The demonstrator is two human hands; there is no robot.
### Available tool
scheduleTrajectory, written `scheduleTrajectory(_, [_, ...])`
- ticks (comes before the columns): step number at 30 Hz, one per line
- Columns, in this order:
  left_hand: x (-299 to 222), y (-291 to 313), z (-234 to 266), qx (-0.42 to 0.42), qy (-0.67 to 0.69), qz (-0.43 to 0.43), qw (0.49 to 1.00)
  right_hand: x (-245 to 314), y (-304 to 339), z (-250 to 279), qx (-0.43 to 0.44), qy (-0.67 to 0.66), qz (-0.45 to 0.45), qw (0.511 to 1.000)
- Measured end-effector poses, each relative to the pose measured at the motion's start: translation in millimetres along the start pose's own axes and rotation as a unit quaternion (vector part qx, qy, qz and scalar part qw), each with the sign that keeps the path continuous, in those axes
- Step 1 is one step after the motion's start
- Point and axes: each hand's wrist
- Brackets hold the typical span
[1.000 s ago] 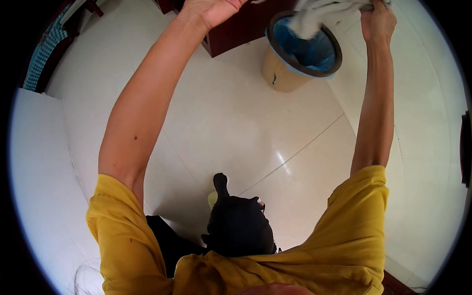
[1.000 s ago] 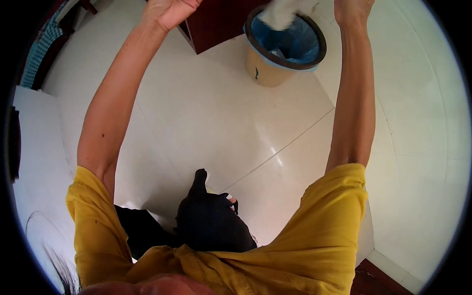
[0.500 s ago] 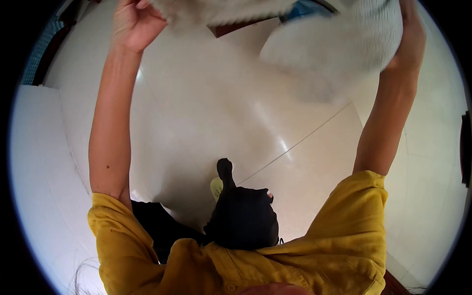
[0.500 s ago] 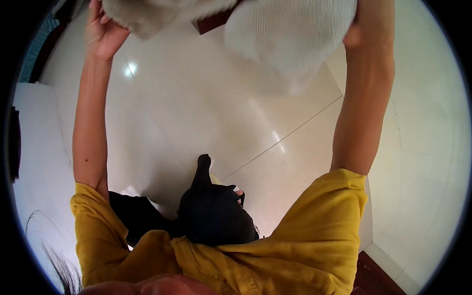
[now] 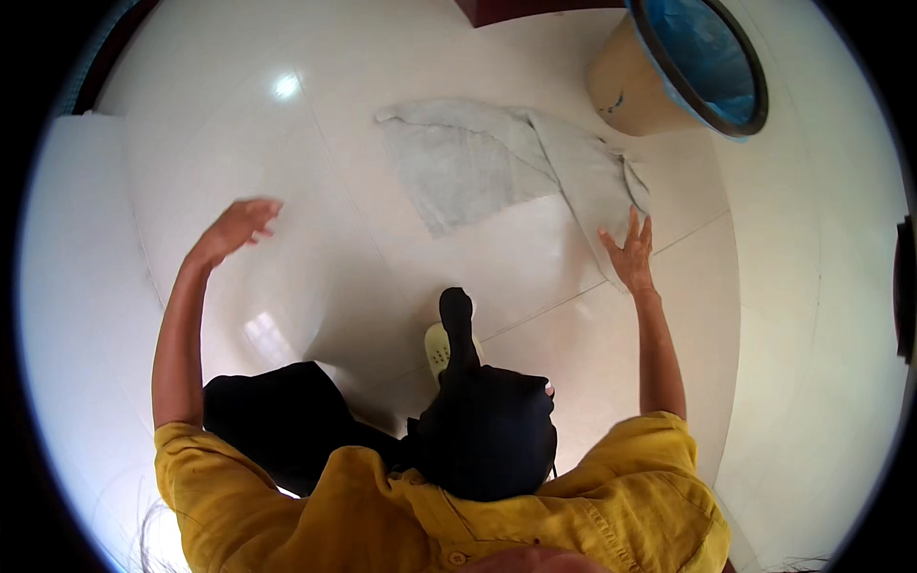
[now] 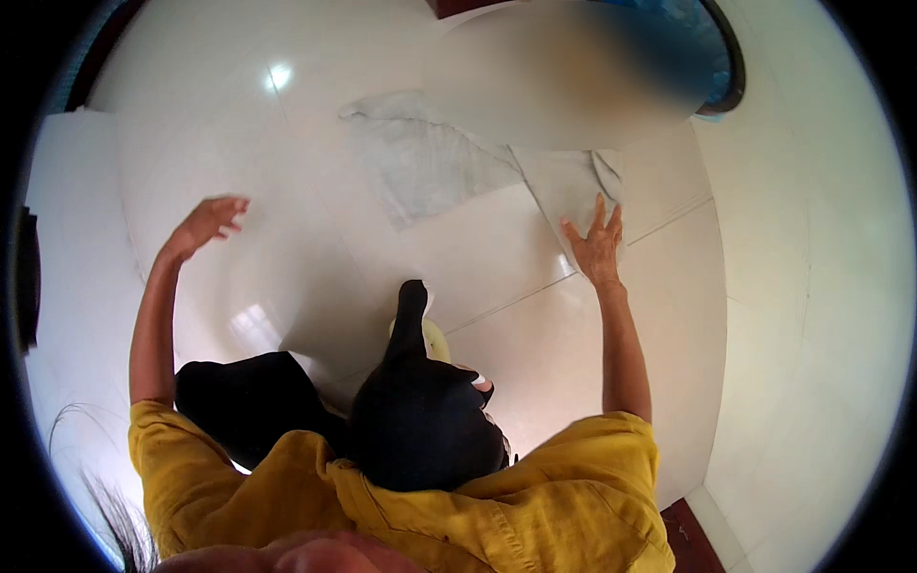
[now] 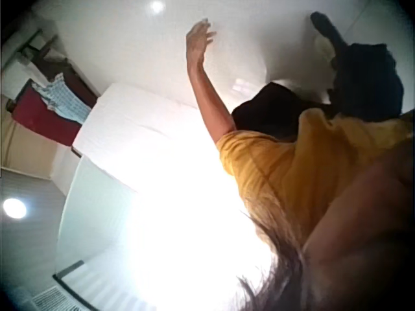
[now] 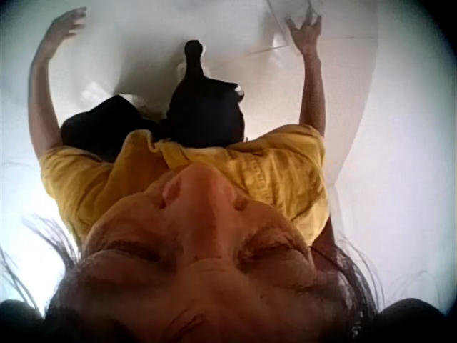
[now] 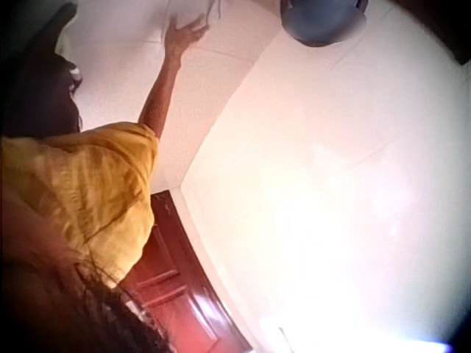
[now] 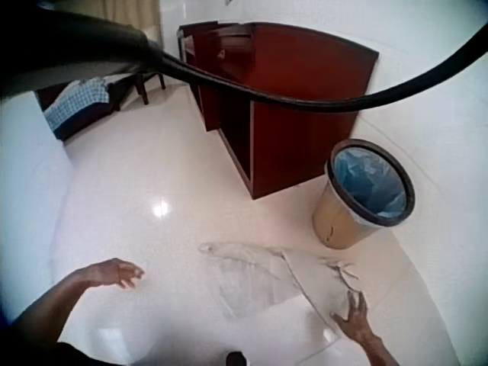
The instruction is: The person cleans the floor by hand with a cloth, wiping the tiles, dipping the cloth into a bucket, and wringing it out before continuing to wipe different areas.
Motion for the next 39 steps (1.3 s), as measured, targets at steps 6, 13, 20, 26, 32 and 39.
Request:
scheduleTrajectory(6, [160,68,36,-0.104,0.131,0.155,0.974,86,-85,-38,0.014,0.013,-0.142,0.99])
scheduleTrajectory(13, [242,126,-39,-0.125,0.239,0.25,0.93,306,-90,-127,-0.09,0.069,0.196,0.974])
scheduleTrajectory(20, [183,152,-92,-0.099,0.222,0.24,0.94,436,64,-227,-0.04,-0.011,0.545,0.838])
scheduleTrajectory(26, [211,131,-106,-0.053,0.338,0.237,0.909,326,136,-214,0.12,0.058,0.747,0.651])
scheduleTrajectory(32, [273,110,-115,-0.134,0.331,0.191,0.914,222,14,-162,0.04,0.073,0.583,0.808])
scheduleTrajectory(39, [356,106,-147,-0.162,0.318,0.156,0.921,81,-112,-144,-0.235,0.157,0.214,0.935])
Point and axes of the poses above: each hand's wrist, its own y-axis away from the middle knuckle, its own z-axis out of the back of the hand, x = y × z, and after that the axes turned 15 degrees about y, right-handed
